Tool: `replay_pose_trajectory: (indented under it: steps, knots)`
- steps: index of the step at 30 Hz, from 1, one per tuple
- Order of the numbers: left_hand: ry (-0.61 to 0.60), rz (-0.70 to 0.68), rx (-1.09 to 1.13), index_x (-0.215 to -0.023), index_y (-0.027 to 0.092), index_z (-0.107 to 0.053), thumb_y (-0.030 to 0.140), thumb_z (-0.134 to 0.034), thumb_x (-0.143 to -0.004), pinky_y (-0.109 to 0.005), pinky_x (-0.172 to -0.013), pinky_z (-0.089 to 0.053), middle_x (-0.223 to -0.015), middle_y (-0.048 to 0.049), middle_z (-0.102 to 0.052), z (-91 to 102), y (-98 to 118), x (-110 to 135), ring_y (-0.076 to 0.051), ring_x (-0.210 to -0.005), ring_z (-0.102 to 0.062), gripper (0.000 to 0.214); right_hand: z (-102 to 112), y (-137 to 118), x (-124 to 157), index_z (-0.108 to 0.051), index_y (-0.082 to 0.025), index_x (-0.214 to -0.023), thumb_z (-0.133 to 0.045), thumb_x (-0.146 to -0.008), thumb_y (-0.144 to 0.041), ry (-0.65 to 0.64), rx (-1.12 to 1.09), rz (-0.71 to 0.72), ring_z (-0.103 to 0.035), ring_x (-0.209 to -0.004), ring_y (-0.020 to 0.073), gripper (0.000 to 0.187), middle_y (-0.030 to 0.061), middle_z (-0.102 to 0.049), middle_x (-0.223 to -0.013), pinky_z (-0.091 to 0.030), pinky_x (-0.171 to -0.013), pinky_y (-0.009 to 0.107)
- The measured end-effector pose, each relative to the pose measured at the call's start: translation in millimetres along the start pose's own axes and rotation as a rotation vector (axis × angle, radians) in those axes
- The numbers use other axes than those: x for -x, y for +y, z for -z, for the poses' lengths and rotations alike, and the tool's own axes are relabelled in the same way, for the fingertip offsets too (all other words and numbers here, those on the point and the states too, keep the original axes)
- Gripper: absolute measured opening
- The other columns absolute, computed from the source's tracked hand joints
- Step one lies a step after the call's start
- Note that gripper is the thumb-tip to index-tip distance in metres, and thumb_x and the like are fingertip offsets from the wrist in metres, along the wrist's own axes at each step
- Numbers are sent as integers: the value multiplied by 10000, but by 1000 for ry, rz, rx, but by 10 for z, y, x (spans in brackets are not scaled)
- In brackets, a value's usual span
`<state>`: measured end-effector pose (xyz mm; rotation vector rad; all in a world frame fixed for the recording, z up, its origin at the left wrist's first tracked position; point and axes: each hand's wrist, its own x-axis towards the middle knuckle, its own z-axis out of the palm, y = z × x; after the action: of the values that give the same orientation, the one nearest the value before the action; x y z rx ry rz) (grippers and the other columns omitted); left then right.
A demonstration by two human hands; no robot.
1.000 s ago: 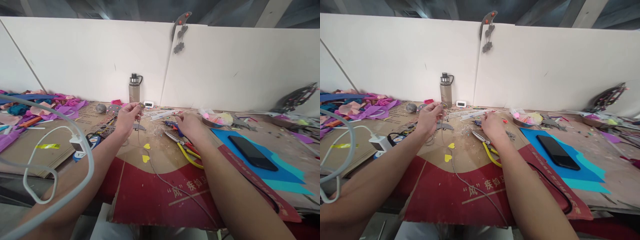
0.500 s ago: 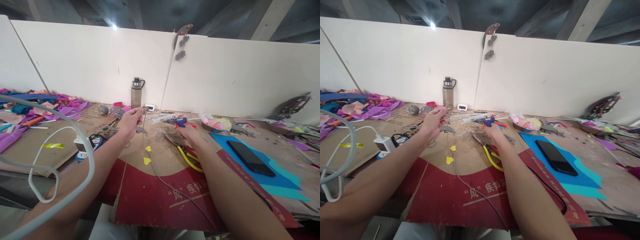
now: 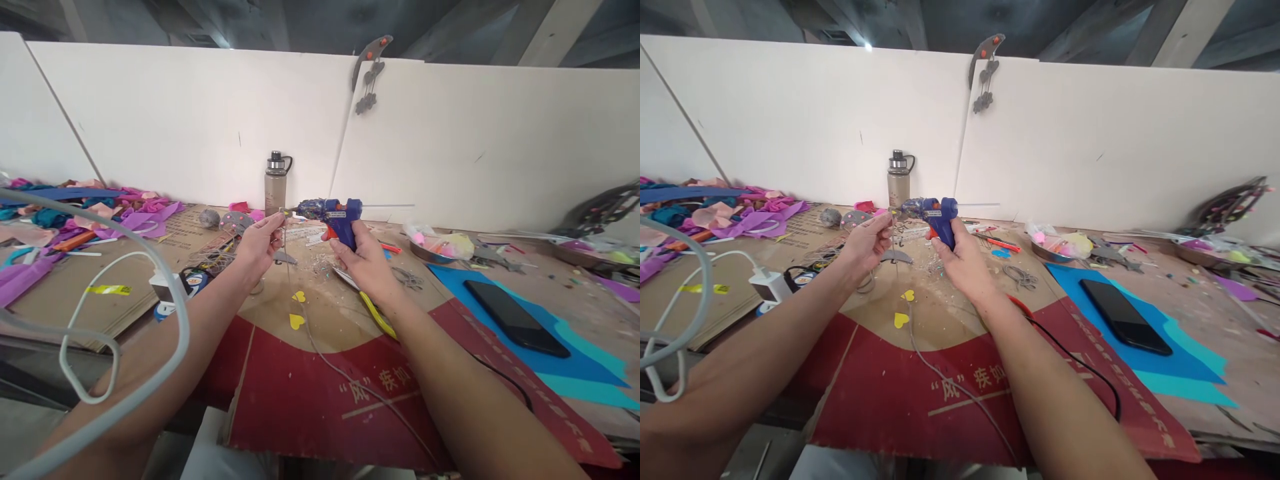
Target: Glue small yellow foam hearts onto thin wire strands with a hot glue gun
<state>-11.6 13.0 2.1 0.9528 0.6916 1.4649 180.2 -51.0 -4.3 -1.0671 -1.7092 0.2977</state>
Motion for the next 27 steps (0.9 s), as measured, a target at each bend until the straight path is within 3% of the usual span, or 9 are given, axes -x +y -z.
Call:
replay_pose_trajectory:
  steps: [5,12,19,27]
  knots:
    - [-7,1,2,-690,156,-621,277,-803,-596,-148,-387,-276,-690,26,-574,-13,8,19,-11,-475,-399,238,5,-15,-5,-491,-209,-1270,-496,-865,-253,-26,14,35,-597,-931,211,407,76,-660,-1063,-458,-858,364]
    - [-19,-20,-23,-676,162,-627,300,-831,-561,-160,-398,-289,-658,32,-564,-18,-4,15,-18,-476,-397,272,12,-39,-2,-492,-206,-1269,-494,-867,-238,-38,54,37,-590,-996,221,402,89,-634,-1165,-442,-904,369]
    - [-27,-46,-85,-682,167,-637,338,-835,-555,-168,-405,-300,-645,23,-564,-32,-22,28,-28,-485,-406,291,-6,-47,5,-503,-197,-1272,-483,-883,-268,0,131,67,-549,-1124,266,396,98,-657,-1064,-429,-943,396]
    - [8,-81,-78,-695,169,-656,333,-841,-540,-178,-390,-287,-678,17,-610,-24,5,22,-22,-470,-418,292,3,-40,11,-532,-193,-1247,-488,-885,-296,20,218,84,-568,-1102,292,379,122,-657,-1073,-446,-932,427]
